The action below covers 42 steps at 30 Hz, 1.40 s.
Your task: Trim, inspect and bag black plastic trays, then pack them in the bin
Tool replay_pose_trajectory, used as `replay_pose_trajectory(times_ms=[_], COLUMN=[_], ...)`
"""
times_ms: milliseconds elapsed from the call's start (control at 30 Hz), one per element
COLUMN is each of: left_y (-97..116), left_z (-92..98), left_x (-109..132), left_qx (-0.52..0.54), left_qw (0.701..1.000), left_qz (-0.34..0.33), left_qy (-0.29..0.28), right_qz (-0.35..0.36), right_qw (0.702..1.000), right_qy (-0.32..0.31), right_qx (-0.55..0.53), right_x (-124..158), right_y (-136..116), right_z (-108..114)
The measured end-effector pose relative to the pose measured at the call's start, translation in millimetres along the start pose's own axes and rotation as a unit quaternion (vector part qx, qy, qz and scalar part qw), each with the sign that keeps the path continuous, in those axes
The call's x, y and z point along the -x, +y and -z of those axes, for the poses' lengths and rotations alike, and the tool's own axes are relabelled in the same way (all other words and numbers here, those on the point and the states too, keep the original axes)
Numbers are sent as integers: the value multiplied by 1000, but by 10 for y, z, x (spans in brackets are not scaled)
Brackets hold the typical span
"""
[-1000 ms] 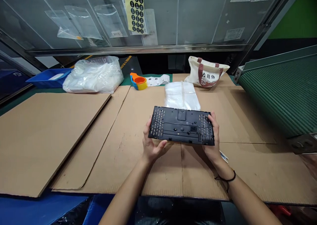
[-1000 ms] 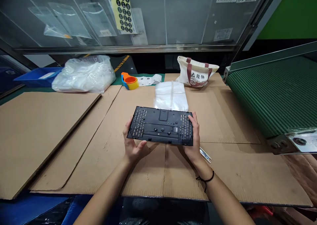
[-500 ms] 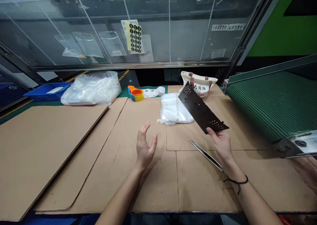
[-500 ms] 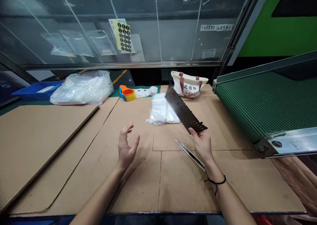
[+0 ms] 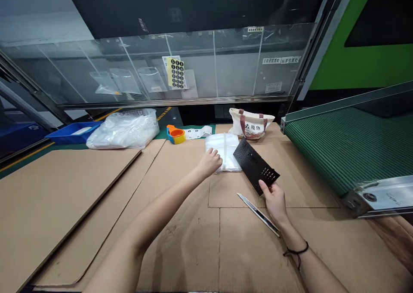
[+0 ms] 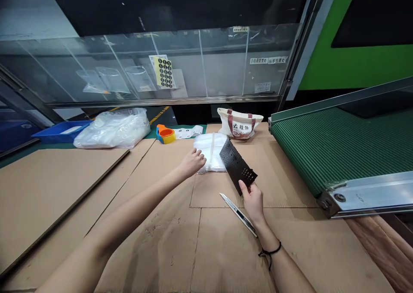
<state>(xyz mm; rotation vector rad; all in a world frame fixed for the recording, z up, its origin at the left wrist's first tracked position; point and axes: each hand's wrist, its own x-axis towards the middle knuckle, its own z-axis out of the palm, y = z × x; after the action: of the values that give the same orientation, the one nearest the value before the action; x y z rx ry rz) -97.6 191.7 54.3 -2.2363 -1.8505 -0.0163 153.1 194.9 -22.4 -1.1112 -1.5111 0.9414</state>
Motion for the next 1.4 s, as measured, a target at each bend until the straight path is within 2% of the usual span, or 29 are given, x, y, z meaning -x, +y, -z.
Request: replay_pose_trajectory(times_ms=[267,433,600,867,1000,1133,1233,1400], left_y=[-191,-233,-248,-333,-407,-506,-565,-543], left_z=[-77,-67,-159,-274,-217,-110,-42,-49], left_x=[-57,-61,-101,-194,-238,-315,-340,-217], left_qx=[40,75,107,173,210,246,281,358], left_qw=[988,983,976,955,942,921,913,909], left_qz=[141,158,177,234,263,298,291,212], left_qy=[-50,-60,-71,-51,-17,44,60,-8], right_qz=[5,18,44,135,147,147,143,117], right_qw=[1000,1000,999,983,978,977,978,986], right_qy=[-13,-12,-11,-118,-128,-124,-120,-95], right_qx=[16,17,17,50,73,87,90,75], right_x=[0,-2,55,180,187,182,183,200], right_y=[-24,-19,-36,-94,-151,-172,-160,-136], right_z=[40,42,36,-33,-51,-49,-52,-50])
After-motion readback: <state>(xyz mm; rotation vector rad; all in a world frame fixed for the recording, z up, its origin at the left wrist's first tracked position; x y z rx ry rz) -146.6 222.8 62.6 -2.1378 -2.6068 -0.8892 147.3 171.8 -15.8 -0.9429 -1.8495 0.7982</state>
